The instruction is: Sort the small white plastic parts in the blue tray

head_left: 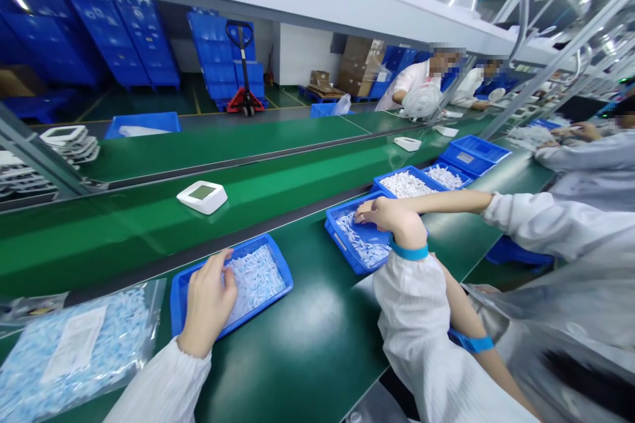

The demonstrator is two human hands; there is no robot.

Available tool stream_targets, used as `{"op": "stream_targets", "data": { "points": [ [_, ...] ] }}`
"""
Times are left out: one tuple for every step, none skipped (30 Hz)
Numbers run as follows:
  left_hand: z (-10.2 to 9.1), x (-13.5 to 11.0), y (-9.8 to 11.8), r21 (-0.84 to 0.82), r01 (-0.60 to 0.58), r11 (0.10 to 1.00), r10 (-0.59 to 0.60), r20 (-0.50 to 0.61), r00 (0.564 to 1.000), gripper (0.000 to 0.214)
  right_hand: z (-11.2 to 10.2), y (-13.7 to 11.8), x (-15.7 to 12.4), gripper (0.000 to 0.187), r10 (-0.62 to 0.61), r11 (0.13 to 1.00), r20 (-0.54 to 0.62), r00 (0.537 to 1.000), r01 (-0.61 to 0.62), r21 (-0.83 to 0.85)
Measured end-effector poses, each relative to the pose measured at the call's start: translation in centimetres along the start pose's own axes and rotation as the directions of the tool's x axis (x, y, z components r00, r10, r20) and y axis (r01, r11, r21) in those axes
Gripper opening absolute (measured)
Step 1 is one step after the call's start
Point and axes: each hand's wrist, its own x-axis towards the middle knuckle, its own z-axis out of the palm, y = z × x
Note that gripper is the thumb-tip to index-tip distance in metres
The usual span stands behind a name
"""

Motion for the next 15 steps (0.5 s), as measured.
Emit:
{"op": "stream_targets", "data": {
  "points": [
    [0.0,-0.1,-0.1,0.046,0.025,0.999,-0.027,0.040,0.999,0.034,0.1,-0.3,0.1,0.024,0.012,1.000,0.027,1.000,-0.012,0.006],
    [0.0,-0.1,-0.1,0.102,0.049,0.994,-0.057,0.082,0.995,0.032,0.2,-0.9,0.1,0.026,0.014,1.000,0.054,0.998,-0.014,0.004],
    [0.0,-0.2,-0.2,0.162,0.069,0.984,-0.089,0.122,0.988,0.031,0.3,-1.8,-0.1,0.028,-0.015,1.000,0.078,0.997,0.015,-0.002],
    [-0.1,-0.3,-0.2,0.217,0.085,0.972,-0.120,0.155,0.981,0.030,0.5,-3.0,-0.4,0.028,-0.092,0.996,0.095,0.991,0.093,0.003],
    [-0.1,-0.4,-0.2,0.260,0.093,0.961,-0.144,0.181,0.973,0.030,0.9,-4.3,-0.9,0.028,-0.201,0.980,0.122,0.972,0.200,0.019],
    [-0.2,-0.5,-0.1,0.290,0.098,0.952,-0.161,0.201,0.966,0.030,1.3,-5.8,-1.4,0.026,-0.323,0.946,0.152,0.934,0.320,0.046],
    [-0.2,-0.5,-0.1,0.310,0.099,0.946,-0.171,0.217,0.961,0.030,2.0,-7.3,-1.9,0.025,-0.450,0.893,0.173,0.876,0.442,0.082],
    [-0.2,-0.6,-0.1,0.323,0.098,0.941,-0.179,0.231,0.956,0.031,2.7,-8.8,-2.4,0.023,-0.569,0.822,0.179,0.803,0.556,0.122],
    [-0.3,-0.6,-0.1,0.334,0.096,0.938,-0.184,0.241,0.953,0.031,3.6,-10.4,-2.8,0.022,-0.672,0.740,0.167,0.721,0.654,0.155],
    [-0.3,-0.6,-0.1,0.342,0.091,0.935,-0.184,0.250,0.951,0.031,4.7,-12.0,-3.1,0.021,-0.755,0.656,0.140,0.640,0.734,0.176],
    [-0.3,-0.5,-0.1,0.351,0.087,0.932,-0.185,0.255,0.949,0.031,5.8,-13.5,-3.3,0.020,-0.816,0.577,0.108,0.567,0.796,0.180],
    [-0.3,-0.5,-0.1,0.359,0.083,0.930,-0.185,0.259,0.948,0.031,7.1,-14.9,-3.4,0.020,-0.855,0.519,0.067,0.515,0.839,0.165],
    [-0.4,-0.5,-0.1,0.367,0.079,0.927,-0.185,0.263,0.947,0.030,8.3,-16.2,-3.4,0.020,-0.877,0.479,0.029,0.480,0.867,0.133],
    [-0.4,-0.5,0.0,0.375,0.076,0.924,-0.186,0.266,0.946,0.030,9.5,-17.3,-3.3,0.020,-0.885,0.464,-0.006,0.466,0.882,0.090],
    [-0.4,-0.5,0.0,0.383,0.074,0.921,-0.188,0.269,0.945,0.030,10.7,-18.2,-3.2,0.019,-0.885,0.463,-0.030,0.465,0.885,0.046]
  ]
}}
